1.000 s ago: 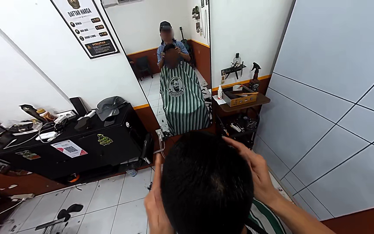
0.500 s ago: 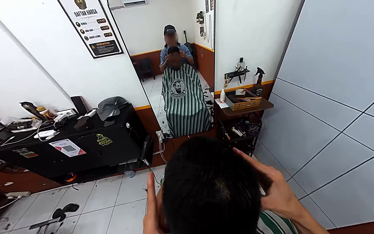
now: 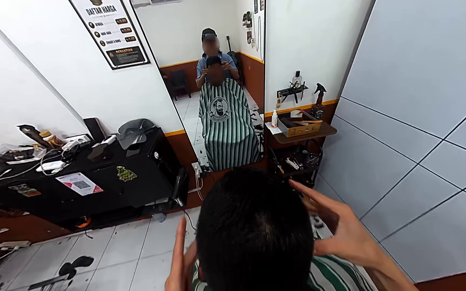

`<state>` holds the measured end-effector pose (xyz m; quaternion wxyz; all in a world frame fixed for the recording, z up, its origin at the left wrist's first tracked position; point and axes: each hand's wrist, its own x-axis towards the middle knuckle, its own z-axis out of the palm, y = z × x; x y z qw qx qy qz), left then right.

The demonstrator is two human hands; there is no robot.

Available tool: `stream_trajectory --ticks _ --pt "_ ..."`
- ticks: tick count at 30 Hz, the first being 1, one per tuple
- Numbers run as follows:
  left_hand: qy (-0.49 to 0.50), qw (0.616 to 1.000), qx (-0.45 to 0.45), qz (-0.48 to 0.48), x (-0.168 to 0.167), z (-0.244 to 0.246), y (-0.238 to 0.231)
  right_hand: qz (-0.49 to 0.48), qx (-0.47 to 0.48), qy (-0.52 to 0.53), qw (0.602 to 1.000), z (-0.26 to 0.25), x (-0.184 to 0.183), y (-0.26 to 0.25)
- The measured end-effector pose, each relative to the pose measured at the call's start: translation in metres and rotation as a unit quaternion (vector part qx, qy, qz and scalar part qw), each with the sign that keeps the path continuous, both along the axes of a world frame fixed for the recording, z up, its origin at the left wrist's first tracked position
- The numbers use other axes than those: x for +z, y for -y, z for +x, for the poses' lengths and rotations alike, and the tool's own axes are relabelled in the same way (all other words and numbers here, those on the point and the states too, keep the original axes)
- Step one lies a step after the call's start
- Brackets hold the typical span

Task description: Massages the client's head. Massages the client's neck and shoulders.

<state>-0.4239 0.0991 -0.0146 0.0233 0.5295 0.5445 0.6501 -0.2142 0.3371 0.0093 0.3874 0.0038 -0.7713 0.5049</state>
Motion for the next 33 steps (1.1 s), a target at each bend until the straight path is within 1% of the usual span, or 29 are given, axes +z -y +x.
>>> stream_trajectory --ticks 2,4,5,8,10,12,14,16,19,20,23,24,26,27,29,31,33 --pt "0.022 1.0 -0.008 0.004 0.002 0.0 0.003 0.002 0.006 -0.013 1.0 0.001 0.004 -0.004" --pt "0.011 1.0 -0.027 0.001 0.007 0.0 -0.002 0.003 0.046 -0.016 0.999 -0.005 0.005 -0.002" --pt "0.005 1.0 -0.025 0.001 0.007 0.0 -0.004 0.0 0.048 -0.014 0.999 -0.006 0.003 -0.001" --pt "0.026 1.0 -0.002 0.001 0.0 -0.001 0.005 -0.003 0.003 -0.006 1.0 0.0 0.005 -0.003" --pt "0.036 0.999 -0.015 0.004 0.003 -0.001 0.003 0.002 0.011 0.002 1.0 -0.002 0.009 -0.004" --pt "0.021 0.999 -0.026 -0.004 0.004 -0.002 -0.007 0.002 0.034 0.011 0.999 -0.008 0.006 0.0" --pt "0.027 1.0 -0.007 -0.011 -0.003 0.0 -0.005 -0.009 0.008 0.019 1.0 -0.006 0.002 0.0" --pt "0.029 1.0 0.007 -0.01 -0.001 0.001 0.0 -0.005 -0.005 0.029 1.0 -0.002 0.007 -0.004" --pt "0.017 1.0 -0.016 0.003 0.005 0.001 -0.01 0.002 0.043 0.032 0.999 -0.009 0.01 0.0" --pt "0.017 1.0 -0.009 0.007 0.001 0.001 -0.011 0.0 0.038 0.031 0.999 -0.01 0.007 0.003" --pt "0.024 1.0 0.02 -0.003 -0.004 0.002 0.001 -0.007 -0.017 0.028 0.999 -0.002 0.006 0.002" --pt "0.023 1.0 0.015 0.001 -0.002 0.001 0.002 -0.003 -0.006 0.027 1.0 -0.003 0.009 0.0" --pt "-0.004 1.0 -0.021 0.016 0.007 -0.007 -0.01 0.01 0.059 0.035 0.998 -0.013 0.017 -0.003" --pt "-0.019 0.999 -0.04 0.009 0.01 -0.011 -0.02 0.022 0.088 0.049 0.995 -0.021 0.019 -0.004" --pt "-0.039 0.996 -0.063 -0.042 0.008 -0.016 -0.028 0.029 0.104 0.086 0.99 -0.028 0.017 -0.003" --pt "-0.054 0.994 -0.022 -0.09 0.009 -0.014 -0.023 0.031 0.068 0.117 0.99 -0.023 0.018 0.002" --pt "-0.061 0.992 0.011 -0.108 0.014 -0.008 -0.012 0.019 0.037 0.139 0.989 -0.012 0.022 0.009"
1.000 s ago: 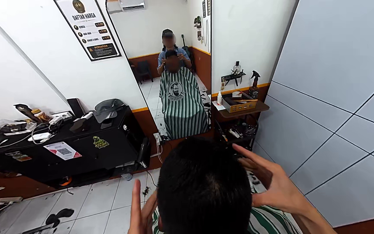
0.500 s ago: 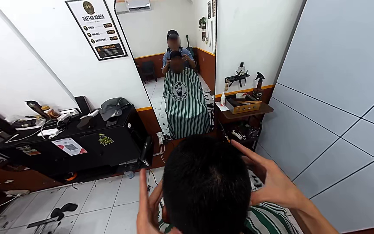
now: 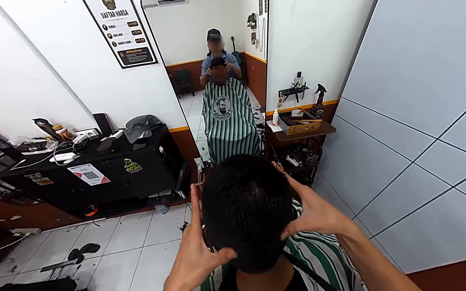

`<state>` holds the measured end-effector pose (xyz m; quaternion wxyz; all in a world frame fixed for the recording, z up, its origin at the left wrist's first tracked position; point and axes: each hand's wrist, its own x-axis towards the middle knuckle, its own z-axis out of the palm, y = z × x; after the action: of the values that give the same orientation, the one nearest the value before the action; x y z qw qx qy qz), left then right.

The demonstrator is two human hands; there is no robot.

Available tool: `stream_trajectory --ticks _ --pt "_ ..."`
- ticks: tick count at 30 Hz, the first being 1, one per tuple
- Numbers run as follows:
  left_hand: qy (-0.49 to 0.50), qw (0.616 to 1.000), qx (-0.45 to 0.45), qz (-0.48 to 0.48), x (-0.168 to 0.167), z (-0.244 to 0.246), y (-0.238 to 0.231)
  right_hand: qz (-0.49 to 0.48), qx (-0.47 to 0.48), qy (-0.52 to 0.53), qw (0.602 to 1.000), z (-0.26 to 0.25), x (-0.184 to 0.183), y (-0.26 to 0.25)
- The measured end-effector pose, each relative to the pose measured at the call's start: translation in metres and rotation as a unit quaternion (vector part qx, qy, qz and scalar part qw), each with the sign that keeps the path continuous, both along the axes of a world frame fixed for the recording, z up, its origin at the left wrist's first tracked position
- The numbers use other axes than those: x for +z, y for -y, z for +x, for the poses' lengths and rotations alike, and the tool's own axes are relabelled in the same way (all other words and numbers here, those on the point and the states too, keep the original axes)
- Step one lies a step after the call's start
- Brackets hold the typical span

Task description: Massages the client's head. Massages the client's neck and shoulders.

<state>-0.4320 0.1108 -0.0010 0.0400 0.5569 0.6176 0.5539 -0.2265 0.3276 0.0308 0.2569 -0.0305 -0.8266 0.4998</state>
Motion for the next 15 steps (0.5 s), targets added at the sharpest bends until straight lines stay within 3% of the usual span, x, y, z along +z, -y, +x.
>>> stream_trajectory --ticks 5,15 --pt "-0.021 0.998 0.047 0.035 0.016 0.015 0.021 0.011 -0.057 -0.041 0.997 0.017 0.008 0.015" --pt "0.024 0.982 0.133 0.133 0.0 0.053 0.028 0.015 -0.18 -0.18 0.967 0.026 -0.015 0.055"
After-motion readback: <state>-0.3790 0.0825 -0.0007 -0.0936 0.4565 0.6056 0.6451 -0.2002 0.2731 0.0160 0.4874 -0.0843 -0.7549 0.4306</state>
